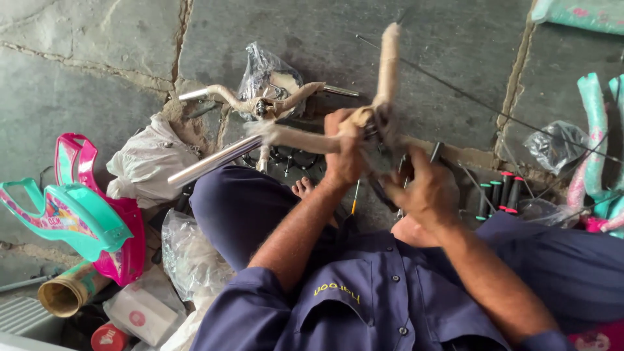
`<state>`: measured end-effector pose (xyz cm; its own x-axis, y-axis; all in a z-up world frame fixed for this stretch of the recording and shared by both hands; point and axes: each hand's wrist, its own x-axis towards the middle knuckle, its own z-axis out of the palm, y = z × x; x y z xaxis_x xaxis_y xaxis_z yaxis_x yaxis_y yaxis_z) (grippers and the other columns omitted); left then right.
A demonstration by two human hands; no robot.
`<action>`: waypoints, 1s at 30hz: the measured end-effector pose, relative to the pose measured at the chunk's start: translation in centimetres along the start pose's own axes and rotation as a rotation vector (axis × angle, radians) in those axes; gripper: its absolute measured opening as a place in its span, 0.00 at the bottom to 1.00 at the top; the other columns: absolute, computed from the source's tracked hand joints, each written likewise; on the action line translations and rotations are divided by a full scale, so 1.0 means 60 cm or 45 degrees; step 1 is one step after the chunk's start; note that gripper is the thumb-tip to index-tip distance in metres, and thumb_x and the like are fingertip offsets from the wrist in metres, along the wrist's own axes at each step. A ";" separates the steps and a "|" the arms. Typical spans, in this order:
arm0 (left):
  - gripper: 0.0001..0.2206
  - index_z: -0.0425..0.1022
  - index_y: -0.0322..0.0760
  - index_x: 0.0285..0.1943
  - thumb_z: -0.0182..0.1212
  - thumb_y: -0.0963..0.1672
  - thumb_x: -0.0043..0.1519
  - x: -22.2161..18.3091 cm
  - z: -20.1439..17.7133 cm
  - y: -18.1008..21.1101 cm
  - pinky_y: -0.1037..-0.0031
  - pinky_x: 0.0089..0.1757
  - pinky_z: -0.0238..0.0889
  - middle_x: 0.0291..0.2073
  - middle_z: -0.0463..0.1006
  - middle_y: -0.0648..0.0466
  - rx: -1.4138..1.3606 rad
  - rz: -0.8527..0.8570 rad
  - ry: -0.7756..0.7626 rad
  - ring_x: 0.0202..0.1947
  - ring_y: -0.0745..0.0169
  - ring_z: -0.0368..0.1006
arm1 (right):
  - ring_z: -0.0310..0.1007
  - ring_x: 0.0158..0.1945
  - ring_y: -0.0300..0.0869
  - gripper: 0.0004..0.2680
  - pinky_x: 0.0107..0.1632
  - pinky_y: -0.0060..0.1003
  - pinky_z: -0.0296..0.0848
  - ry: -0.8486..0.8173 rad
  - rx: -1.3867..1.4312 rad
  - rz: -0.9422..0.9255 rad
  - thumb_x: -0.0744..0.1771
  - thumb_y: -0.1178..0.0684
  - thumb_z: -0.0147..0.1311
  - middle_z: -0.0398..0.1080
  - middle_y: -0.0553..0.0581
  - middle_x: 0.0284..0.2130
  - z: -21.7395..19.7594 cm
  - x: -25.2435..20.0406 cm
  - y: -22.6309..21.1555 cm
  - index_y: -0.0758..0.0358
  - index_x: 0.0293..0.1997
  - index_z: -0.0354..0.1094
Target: The person assembles a bicycle handlebar by sliding a brake lever onto the metal tube and tightening its bolt using a wrench. They then push a black rubber grip onto the end of the handle while sitting on a stone-tiled floor covered in various parts and tools.
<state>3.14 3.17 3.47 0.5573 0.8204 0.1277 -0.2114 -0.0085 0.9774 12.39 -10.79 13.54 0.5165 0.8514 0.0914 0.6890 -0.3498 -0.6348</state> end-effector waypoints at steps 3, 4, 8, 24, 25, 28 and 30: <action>0.24 0.68 0.31 0.59 0.45 0.56 0.72 0.009 -0.001 -0.001 0.71 0.51 0.64 0.49 0.69 0.51 -0.204 -0.014 0.040 0.49 0.66 0.66 | 0.64 0.19 0.36 0.12 0.26 0.37 0.63 0.408 0.572 0.143 0.67 0.50 0.55 0.67 0.51 0.26 -0.018 0.009 0.025 0.59 0.54 0.62; 0.24 0.68 0.31 0.58 0.45 0.56 0.73 0.006 -0.003 -0.002 0.70 0.51 0.63 0.49 0.68 0.52 -0.148 -0.002 0.052 0.49 0.66 0.66 | 0.62 0.18 0.35 0.11 0.24 0.33 0.60 0.520 0.766 0.205 0.69 0.50 0.53 0.67 0.50 0.27 -0.027 0.005 0.035 0.58 0.55 0.60; 0.24 0.70 0.31 0.58 0.43 0.55 0.73 -0.005 -0.008 0.000 0.71 0.50 0.63 0.48 0.66 0.53 0.021 0.006 0.020 0.47 0.66 0.64 | 0.54 0.22 0.33 0.12 0.22 0.27 0.57 0.987 1.298 0.355 0.68 0.58 0.58 0.61 0.47 0.30 -0.082 0.029 0.084 0.58 0.53 0.56; 0.31 0.71 0.31 0.57 0.41 0.61 0.72 0.000 -0.010 0.010 0.72 0.50 0.65 0.45 0.77 0.51 -0.614 -0.291 -0.191 0.46 0.64 0.73 | 0.61 0.24 0.32 0.19 0.24 0.29 0.63 0.573 0.815 0.374 0.67 0.60 0.62 0.61 0.49 0.37 -0.050 -0.041 0.103 0.66 0.62 0.56; 0.32 0.71 0.31 0.58 0.40 0.61 0.71 0.002 -0.009 0.013 0.72 0.50 0.65 0.46 0.77 0.51 -0.612 -0.306 -0.210 0.47 0.64 0.73 | 0.60 0.22 0.33 0.19 0.25 0.29 0.62 0.565 0.775 0.377 0.66 0.60 0.62 0.61 0.50 0.36 -0.047 -0.046 0.104 0.67 0.62 0.57; 0.32 0.71 0.31 0.58 0.40 0.62 0.71 -0.002 -0.001 0.015 0.71 0.52 0.64 0.47 0.77 0.51 -0.676 -0.350 -0.222 0.48 0.64 0.72 | 0.60 0.20 0.34 0.19 0.25 0.30 0.61 0.545 0.727 0.448 0.64 0.59 0.64 0.63 0.51 0.36 -0.024 -0.067 0.121 0.68 0.59 0.58; 0.33 0.71 0.31 0.59 0.39 0.62 0.71 -0.002 0.000 0.018 0.71 0.52 0.64 0.47 0.77 0.51 -0.674 -0.357 -0.231 0.48 0.63 0.72 | 0.61 0.26 0.34 0.19 0.31 0.30 0.63 0.534 0.680 0.393 0.65 0.58 0.65 0.64 0.51 0.37 -0.003 -0.077 0.138 0.69 0.58 0.59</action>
<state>2.83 3.06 4.49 0.7667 0.6401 -0.0494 -0.3810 0.5156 0.7675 15.78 -17.69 8.03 0.8709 0.4870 0.0662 0.1957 -0.2201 -0.9556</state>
